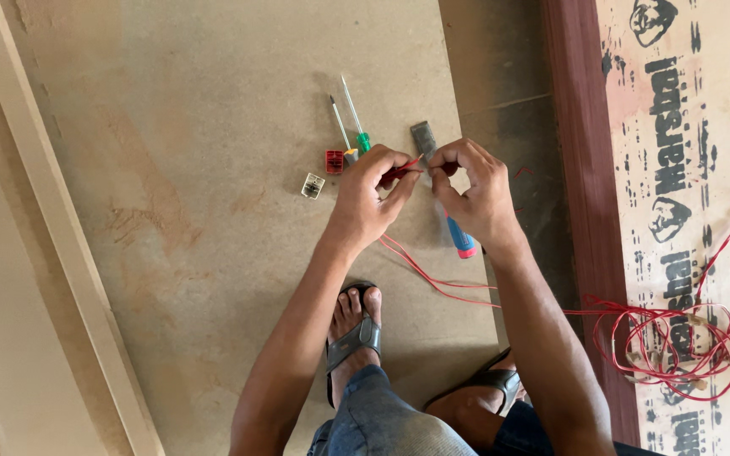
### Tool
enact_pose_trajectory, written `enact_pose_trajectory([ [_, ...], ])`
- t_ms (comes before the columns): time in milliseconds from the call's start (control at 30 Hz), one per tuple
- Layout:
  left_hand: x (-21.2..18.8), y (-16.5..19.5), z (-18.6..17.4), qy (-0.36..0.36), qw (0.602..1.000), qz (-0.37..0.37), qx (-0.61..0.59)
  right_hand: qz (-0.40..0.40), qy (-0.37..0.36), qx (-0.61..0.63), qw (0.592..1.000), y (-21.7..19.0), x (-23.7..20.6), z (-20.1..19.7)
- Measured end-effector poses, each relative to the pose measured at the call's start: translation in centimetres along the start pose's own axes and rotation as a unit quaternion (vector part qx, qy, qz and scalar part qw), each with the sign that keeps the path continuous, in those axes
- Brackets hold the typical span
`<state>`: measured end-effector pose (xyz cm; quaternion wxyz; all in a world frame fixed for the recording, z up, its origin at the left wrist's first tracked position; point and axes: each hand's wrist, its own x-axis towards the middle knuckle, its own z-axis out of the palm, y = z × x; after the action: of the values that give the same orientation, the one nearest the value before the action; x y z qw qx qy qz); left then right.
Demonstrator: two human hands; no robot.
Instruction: The person strips the insulation from red electrical wires using a utility knife and pliers. They then insert the stripped wire ends into a red plastic connector block and tighten the screws with a screwdriver to secure the connections.
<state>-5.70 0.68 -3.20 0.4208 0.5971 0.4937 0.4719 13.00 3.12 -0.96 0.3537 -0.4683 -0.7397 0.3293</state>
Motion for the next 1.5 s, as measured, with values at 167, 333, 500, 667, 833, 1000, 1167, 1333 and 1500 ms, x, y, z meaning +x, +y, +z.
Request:
enact_pose_trajectory([
  [167,0.0,-0.3,0.2,0.001,1.000,0.000,0.017,0.006,0.005,-0.008,1.000,0.3,-0.2,0.1],
  [333,-0.3,0.0,1.3,-0.012,1.000,0.027,0.003,0.025,0.022,-0.030,0.999,0.7,-0.4,0.4],
  [500,-0.3,0.2,1.0,0.009,0.999,0.020,0.037,0.065,0.002,0.069,0.996,1.0,-0.7,0.2],
  [667,-0.2,0.2,-0.2,-0.007,1.000,0.015,0.012,0.168,-0.080,0.294,0.937,2.4,-0.9,-1.2],
  [833,0.0,0.5,-0.4,-0.044,0.999,0.009,-0.015,0.188,-0.114,0.402,0.889,3.8,-1.4,-1.1],
  [1000,-0.2,0.9,-0.4,-0.052,0.998,0.005,-0.033,0.206,-0.130,0.493,0.835,4.4,-1.6,-1.2],
  [1167,-0.2,1.0,-0.4,-0.053,0.998,0.016,-0.031,0.206,-0.137,0.464,0.851,4.4,-1.5,-1.2],
  [1333,-0.1,1.0,-0.3,-0.052,0.998,0.022,-0.038,0.199,-0.136,0.445,0.863,4.9,-1.5,-1.1],
  [1500,-0.1,1.2,-0.1,-0.046,0.998,0.037,-0.020,0.184,-0.110,0.446,0.869,5.1,-1.6,-0.8],
])
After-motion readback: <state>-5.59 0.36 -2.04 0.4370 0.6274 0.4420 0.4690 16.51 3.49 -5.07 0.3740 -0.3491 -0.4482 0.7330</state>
